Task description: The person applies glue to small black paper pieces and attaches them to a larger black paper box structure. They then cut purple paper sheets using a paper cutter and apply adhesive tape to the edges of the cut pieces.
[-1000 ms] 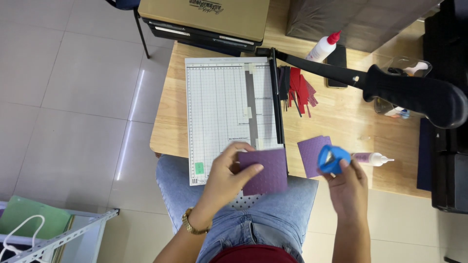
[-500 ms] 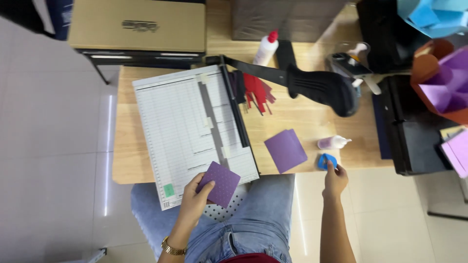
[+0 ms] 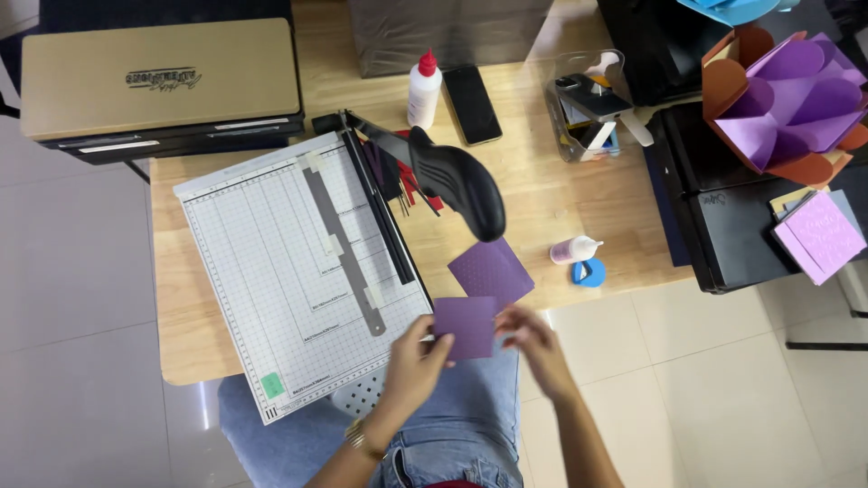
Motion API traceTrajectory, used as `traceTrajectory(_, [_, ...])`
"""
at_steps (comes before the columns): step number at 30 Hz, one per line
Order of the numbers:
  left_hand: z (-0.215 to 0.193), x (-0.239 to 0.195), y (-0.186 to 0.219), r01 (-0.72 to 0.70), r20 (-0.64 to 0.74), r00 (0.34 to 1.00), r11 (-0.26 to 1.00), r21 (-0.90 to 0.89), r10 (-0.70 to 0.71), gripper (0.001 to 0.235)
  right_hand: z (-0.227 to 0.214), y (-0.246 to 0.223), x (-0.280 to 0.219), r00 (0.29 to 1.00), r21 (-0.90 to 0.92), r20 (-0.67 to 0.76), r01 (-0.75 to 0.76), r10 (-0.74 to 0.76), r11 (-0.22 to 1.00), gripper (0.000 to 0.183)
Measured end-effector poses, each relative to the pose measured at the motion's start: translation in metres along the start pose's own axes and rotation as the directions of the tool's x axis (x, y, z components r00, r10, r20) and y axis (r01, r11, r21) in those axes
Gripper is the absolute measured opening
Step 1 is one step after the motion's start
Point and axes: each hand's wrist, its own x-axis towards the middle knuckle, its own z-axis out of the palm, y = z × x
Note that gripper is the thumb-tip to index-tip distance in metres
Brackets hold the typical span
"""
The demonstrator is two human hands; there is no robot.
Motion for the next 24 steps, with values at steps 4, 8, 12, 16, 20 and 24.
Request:
traceTrajectory(4, [0.041, 0.061, -0.014, -0.341, 0.193, 0.933, 0.916, 0.213, 0.303, 0.04, 0.008, 0.008, -0.023, 0.986, 0.308, -0.068, -0.122, 0.149, 0.944, 0.005])
traceTrajectory(8, [0.063, 0.138, -0.02, -0.428, 0.134, 0.895, 0.73, 0.534, 0.426, 0.061, -0.038, 0.027, -0.008, 0.872, 0.266, -0.365, -0.237, 0.325, 0.934, 0.004])
traceTrajectory(12, [0.071, 0.179, -0.026, -0.177, 0.059, 0.939, 0.33, 0.927, 0.338, 0.126, -0.061, 0.012, -0.01, 0.821, 0.274, -0.417, -0.296, 0.39, 0.915, 0.006])
traceTrajectory(16, [0.058, 0.19, -0.006, -0.162, 0.059, 0.979, 0.567, 0.808, 0.195, 0.085, -0.062, 0.011, -0.008, 0.835, 0.285, -0.37, -0.315, 0.407, 0.905, 0.014])
traceTrajectory(20, [0.037, 0.209, -0.015, -0.177, 0.094, 0.984, 0.708, 0.684, 0.154, 0.044, -0.055, 0.021, -0.002, 0.847, 0.311, -0.333, -0.316, 0.414, 0.896, 0.011])
traceTrajectory(24, [0.008, 0.218, -0.021, -0.202, 0.093, 0.979, 0.791, 0.578, 0.182, 0.032, -0.052, 0.032, 0.004, 0.877, 0.281, -0.37, -0.21, 0.307, 0.936, 0.022])
